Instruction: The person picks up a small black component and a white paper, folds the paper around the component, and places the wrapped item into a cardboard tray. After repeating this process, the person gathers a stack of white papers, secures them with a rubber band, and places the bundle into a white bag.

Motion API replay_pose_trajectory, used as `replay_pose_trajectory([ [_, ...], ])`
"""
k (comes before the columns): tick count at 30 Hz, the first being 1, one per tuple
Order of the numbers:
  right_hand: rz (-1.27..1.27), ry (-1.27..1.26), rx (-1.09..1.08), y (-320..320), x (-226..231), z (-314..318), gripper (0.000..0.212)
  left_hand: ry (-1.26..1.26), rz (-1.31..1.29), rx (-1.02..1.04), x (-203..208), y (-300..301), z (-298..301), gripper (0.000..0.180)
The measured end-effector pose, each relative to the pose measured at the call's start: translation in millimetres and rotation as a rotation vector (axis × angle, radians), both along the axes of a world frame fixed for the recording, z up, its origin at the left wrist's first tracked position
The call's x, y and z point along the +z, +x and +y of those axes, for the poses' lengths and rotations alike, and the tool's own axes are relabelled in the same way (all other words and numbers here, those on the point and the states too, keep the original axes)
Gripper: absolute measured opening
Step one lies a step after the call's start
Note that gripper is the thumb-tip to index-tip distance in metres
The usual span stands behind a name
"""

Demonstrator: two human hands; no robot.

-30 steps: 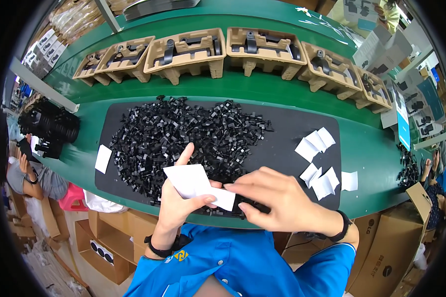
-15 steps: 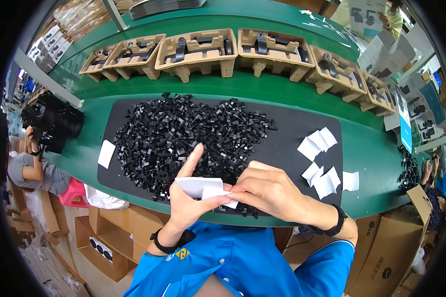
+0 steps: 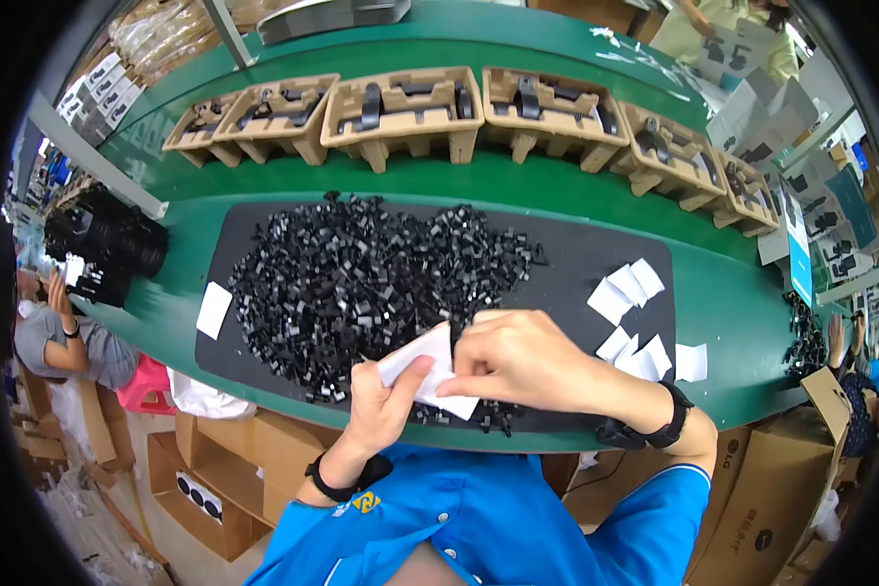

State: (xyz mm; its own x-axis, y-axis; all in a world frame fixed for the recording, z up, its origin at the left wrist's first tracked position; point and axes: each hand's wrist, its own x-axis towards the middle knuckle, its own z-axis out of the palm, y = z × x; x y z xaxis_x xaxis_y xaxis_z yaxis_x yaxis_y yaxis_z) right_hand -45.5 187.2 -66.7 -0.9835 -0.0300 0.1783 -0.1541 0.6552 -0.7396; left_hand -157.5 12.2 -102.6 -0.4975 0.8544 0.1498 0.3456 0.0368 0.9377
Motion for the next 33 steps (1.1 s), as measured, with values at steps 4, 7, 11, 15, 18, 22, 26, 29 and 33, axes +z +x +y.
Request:
replay_pose_trajectory([
  [4,0.032,-0.036,-0.031,-42,17,34,0.023,0.276,-0.507,0.258,-6,-36,-19,0.040],
  [7,0.094,0.293,-0.520,-114,31,96,0.027,0.456,-0.367,0.618,-15,-68,-50,0.045],
  [11,0.269,0.732,-0.855,-188,20,167,0.034,0.420,-0.450,0.517,-19,-71,-74,0.048],
  [15,0.163,1.029,-0.925,-245,-11,189,0.017,0.441,-0.431,0.583,-31,-82,-84,0.048],
  [18,0.073,1.117,-0.877,-256,-30,194,0.011,0.434,-0.429,0.678,-33,-94,-93,0.049],
  [22,0.016,1.117,-0.964,-262,-52,202,0.010,0.352,-0.421,0.610,-53,-112,-101,0.050],
  [26,-0.073,1.133,-0.985,-265,-50,191,0.013,0.379,-0.534,0.502,-37,-106,-90,0.051],
  [29,-0.166,1.226,-0.973,-258,-28,167,0.018,0.426,-0.639,0.379,-29,-104,-92,0.054],
  [33,0.145,0.740,-0.545,-214,17,84,0.042,0.360,-0.715,0.278,-33,-99,-95,0.056],
])
